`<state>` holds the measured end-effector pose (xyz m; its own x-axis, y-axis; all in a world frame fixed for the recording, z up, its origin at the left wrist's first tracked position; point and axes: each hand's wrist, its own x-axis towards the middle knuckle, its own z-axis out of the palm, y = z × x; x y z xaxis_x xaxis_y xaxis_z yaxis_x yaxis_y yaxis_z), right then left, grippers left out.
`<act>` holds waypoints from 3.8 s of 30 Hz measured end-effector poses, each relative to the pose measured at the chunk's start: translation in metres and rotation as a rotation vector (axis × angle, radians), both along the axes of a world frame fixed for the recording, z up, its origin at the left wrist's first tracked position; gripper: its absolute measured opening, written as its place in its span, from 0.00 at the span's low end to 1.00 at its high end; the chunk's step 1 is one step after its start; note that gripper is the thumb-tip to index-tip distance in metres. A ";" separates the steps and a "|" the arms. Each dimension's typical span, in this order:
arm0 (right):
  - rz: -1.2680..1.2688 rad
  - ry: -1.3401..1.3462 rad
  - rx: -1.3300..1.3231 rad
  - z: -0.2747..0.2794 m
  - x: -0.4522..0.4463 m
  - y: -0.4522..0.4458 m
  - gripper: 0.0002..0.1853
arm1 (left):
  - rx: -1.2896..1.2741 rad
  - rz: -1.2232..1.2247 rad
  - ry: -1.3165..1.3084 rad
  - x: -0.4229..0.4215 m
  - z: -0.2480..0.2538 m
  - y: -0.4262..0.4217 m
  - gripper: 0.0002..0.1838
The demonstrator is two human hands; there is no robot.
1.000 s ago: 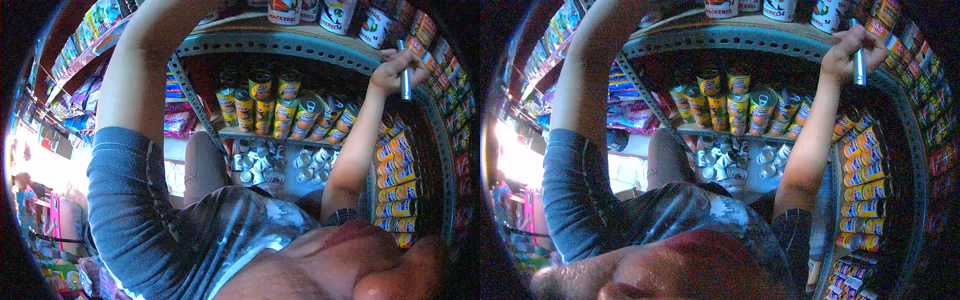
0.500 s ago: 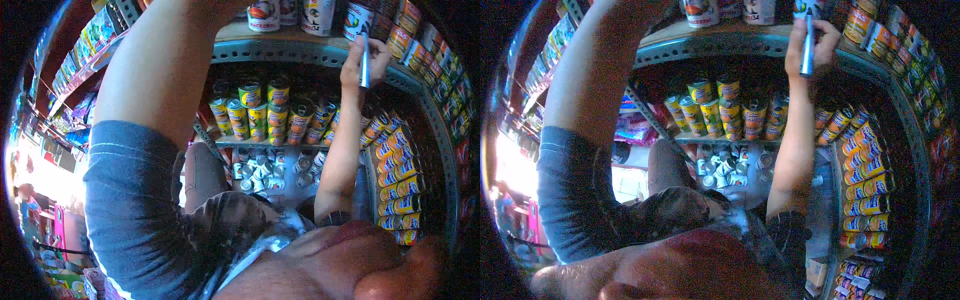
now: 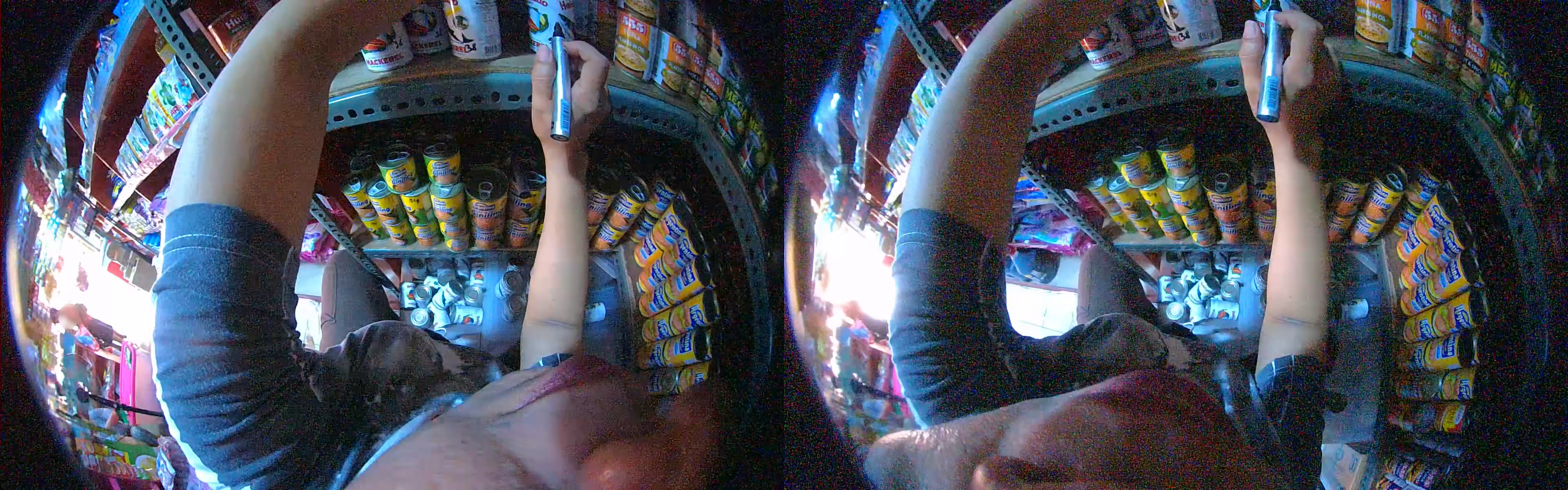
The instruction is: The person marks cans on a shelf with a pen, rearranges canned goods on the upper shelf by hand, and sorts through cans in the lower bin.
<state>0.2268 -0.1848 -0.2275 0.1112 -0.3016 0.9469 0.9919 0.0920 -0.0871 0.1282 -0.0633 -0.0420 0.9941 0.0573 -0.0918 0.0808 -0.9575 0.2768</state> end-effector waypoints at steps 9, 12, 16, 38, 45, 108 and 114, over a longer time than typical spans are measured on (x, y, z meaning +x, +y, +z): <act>0.180 0.133 -0.052 -0.004 0.003 -0.001 0.19 | -0.004 -0.019 -0.001 0.003 -0.001 -0.004 0.28; 0.135 0.090 -0.028 -0.003 0.003 -0.002 0.19 | -0.004 -0.018 0.000 0.006 -0.002 -0.003 0.28; 0.060 0.115 -0.056 -0.002 -0.003 -0.010 0.19 | -0.014 -0.020 0.004 0.009 -0.002 0.000 0.28; 0.041 0.125 -0.123 0.027 -0.002 -0.021 0.24 | -0.025 -0.094 -0.023 0.009 0.012 0.003 0.30; -0.360 0.155 -0.345 0.075 -0.033 -0.032 0.34 | -0.031 -0.122 -0.026 0.007 0.015 0.007 0.31; 0.011 -0.208 -0.147 0.024 0.001 -0.018 0.09 | -0.069 -0.212 -0.037 0.025 0.034 0.012 0.36; -0.017 -0.213 -0.183 0.023 -0.001 -0.022 0.10 | -0.070 -0.213 -0.038 0.025 0.035 0.011 0.36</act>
